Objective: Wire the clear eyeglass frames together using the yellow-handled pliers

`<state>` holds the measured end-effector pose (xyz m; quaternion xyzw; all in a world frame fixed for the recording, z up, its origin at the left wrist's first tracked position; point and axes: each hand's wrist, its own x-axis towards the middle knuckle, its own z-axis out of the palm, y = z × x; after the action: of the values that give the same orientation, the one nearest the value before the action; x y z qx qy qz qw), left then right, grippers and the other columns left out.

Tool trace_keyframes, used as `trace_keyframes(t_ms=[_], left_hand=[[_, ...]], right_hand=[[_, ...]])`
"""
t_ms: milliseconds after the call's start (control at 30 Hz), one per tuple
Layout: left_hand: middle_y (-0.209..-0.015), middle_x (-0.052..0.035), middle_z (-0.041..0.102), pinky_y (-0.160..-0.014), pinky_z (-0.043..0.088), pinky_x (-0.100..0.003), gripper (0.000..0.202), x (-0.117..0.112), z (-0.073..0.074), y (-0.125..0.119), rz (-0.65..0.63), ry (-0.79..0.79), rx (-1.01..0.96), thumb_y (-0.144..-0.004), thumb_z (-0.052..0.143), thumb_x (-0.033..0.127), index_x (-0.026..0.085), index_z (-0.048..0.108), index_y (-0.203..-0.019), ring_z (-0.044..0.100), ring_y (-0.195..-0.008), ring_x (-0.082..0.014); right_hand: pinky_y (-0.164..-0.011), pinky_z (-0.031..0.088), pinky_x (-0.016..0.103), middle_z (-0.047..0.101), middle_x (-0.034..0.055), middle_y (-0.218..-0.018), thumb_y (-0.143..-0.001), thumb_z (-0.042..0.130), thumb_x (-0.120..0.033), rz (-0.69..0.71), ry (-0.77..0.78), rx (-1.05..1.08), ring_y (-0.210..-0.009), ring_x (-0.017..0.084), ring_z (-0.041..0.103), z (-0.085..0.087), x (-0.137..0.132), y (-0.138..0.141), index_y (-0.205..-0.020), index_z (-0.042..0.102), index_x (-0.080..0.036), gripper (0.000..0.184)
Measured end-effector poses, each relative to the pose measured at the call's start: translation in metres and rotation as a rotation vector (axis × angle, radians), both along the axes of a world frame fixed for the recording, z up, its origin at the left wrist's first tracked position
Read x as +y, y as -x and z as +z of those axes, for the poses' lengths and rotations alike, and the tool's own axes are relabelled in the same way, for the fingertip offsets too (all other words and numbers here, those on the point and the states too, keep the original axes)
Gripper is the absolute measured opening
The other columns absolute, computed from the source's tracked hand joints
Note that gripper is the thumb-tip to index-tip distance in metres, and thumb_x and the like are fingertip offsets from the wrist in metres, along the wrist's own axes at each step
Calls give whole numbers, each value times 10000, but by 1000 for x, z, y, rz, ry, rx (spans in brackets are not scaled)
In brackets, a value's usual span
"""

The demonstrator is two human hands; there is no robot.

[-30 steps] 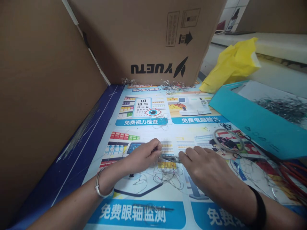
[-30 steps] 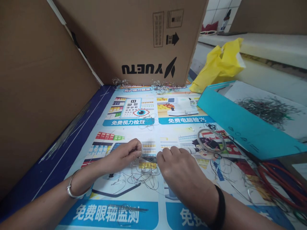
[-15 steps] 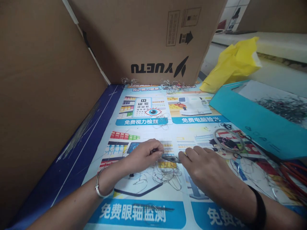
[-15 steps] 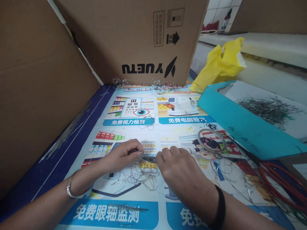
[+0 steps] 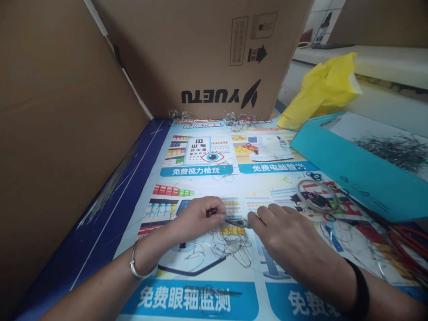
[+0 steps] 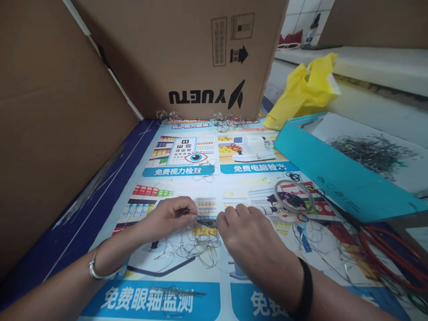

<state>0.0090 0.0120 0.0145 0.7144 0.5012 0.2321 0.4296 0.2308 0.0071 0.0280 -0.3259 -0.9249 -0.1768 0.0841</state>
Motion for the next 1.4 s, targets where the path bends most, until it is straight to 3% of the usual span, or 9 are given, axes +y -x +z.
trace_keyframes(t_ms=[167, 500, 833, 1067, 1233, 1400], left_hand=[[-751, 11, 534, -683, 396, -234, 75, 1, 6, -1, 10, -84, 7, -739, 546, 136, 174, 571, -679, 508, -729, -113], [-756, 6, 588, -680, 419, -237, 61, 0, -3, -2, 39, 7, -71, -756, 539, 183, 185, 593, -727, 530, -723, -119], [-647, 34, 515, -581, 360, -218, 34, -1, -4, -3, 73, 86, -93, -746, 539, 184, 171, 561, -723, 434, -607, -93], [-705, 20, 521, -615, 373, -224, 52, 1, -3, -5, 81, 97, -181, -759, 567, 206, 160, 557, -736, 454, -653, -99], [-708, 15, 522, -631, 372, -228, 76, 2, -2, -3, 77, 117, -216, -774, 567, 227, 156, 555, -749, 455, -674, -106], [-717, 6, 528, -638, 378, -234, 93, 2, -2, -2, 120, 124, -234, -737, 600, 237, 151, 565, -737, 464, -682, -112]], right_hand=[[-538, 213, 302, 577, 37, -670, -709, 565, -41, 3, -3, -3, -594, 182, 469, -1, 0, 1, -780, 588, -170, 149], [-545, 213, 293, 576, 39, -667, -716, 552, -42, -2, -5, -3, -594, 171, 461, -2, 0, 1, -770, 572, -168, 139], [-545, 205, 292, 575, 33, -663, -729, 537, -31, 5, -15, -6, -591, 168, 456, -2, 1, 2, -768, 555, -169, 144], [-548, 217, 301, 576, 38, -676, -725, 547, -34, 10, -5, -27, -601, 185, 477, 0, 2, 3, -776, 564, -166, 142], [-550, 239, 300, 592, 30, -702, -710, 596, -51, -46, 113, -22, -620, 190, 502, -1, 3, 0, -776, 597, -186, 151], [-579, 293, 303, 622, 50, -766, -803, 582, -170, -135, 288, -6, -689, 212, 548, -3, 9, 1, -837, 636, -193, 68]])
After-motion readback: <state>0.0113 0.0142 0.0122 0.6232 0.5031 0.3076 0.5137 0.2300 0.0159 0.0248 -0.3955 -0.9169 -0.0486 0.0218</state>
